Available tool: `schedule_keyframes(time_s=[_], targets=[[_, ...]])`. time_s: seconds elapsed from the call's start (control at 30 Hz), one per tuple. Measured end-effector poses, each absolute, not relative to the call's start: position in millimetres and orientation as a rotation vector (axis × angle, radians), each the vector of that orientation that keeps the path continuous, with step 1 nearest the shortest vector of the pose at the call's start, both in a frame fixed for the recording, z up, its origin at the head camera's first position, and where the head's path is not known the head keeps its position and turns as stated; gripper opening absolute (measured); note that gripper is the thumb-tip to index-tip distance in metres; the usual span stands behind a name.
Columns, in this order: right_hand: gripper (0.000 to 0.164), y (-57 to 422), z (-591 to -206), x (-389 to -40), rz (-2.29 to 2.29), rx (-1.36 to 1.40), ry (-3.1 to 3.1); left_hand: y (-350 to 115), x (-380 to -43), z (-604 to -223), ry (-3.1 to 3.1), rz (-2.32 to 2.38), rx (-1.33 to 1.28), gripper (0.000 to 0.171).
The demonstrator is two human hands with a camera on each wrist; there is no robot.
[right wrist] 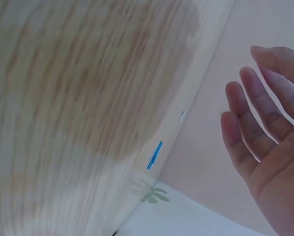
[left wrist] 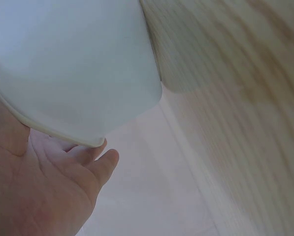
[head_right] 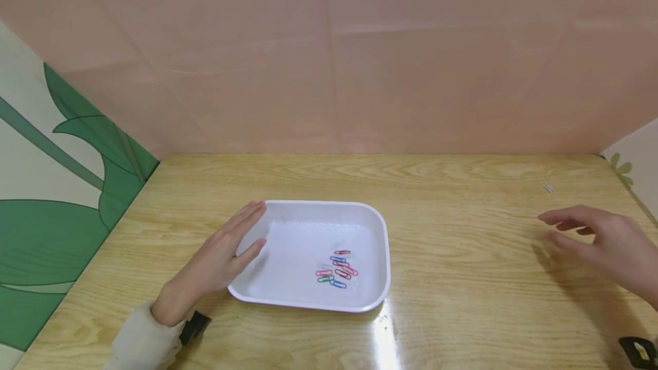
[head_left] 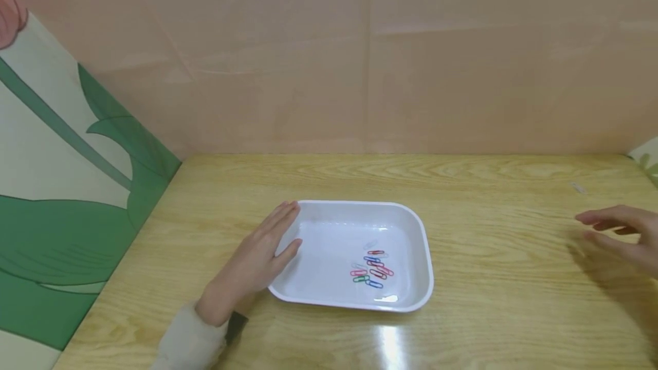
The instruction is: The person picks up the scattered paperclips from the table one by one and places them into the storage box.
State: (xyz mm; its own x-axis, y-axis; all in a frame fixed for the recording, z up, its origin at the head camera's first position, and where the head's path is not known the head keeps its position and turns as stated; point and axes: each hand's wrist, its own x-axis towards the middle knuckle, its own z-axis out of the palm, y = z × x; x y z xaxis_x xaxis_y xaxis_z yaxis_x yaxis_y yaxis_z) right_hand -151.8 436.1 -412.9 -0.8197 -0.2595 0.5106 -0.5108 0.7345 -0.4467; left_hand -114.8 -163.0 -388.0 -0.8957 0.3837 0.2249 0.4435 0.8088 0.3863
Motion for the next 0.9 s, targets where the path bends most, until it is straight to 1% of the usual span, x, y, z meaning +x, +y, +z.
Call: schedule_keyframes(time_s=[0.13,0.27,0.47,0.67,0.83,0.9], targets=[[0.048,439,-411,-154,0.836,0.579,-2.542,-163,-115,-387,-2.856,-0.662,-0.655,0.062],[0.048,447,-414,-157,0.841,0.561,-2.559,-163,-115,-387,-2.862,-0.660,-0.646,0.062],[0.050,458,-419,-160,0.947,0.457,-2.595,-164,-116,-387,-2.854,-0.659,-0.648,0.062],[0.049,472,-427,-165,0.941,0.335,-2.650,-164,-116,-387,-2.850,-0.656,-0.651,0.062],[0.040,491,-439,-170,0.909,0.241,-2.674,-164,-116,-388,-2.850,-0.653,-0.652,0.062],[0.042,502,-445,-172,0.857,0.212,-2.706,-164,-115,-388,-2.851,-0.651,-0.654,0.063]])
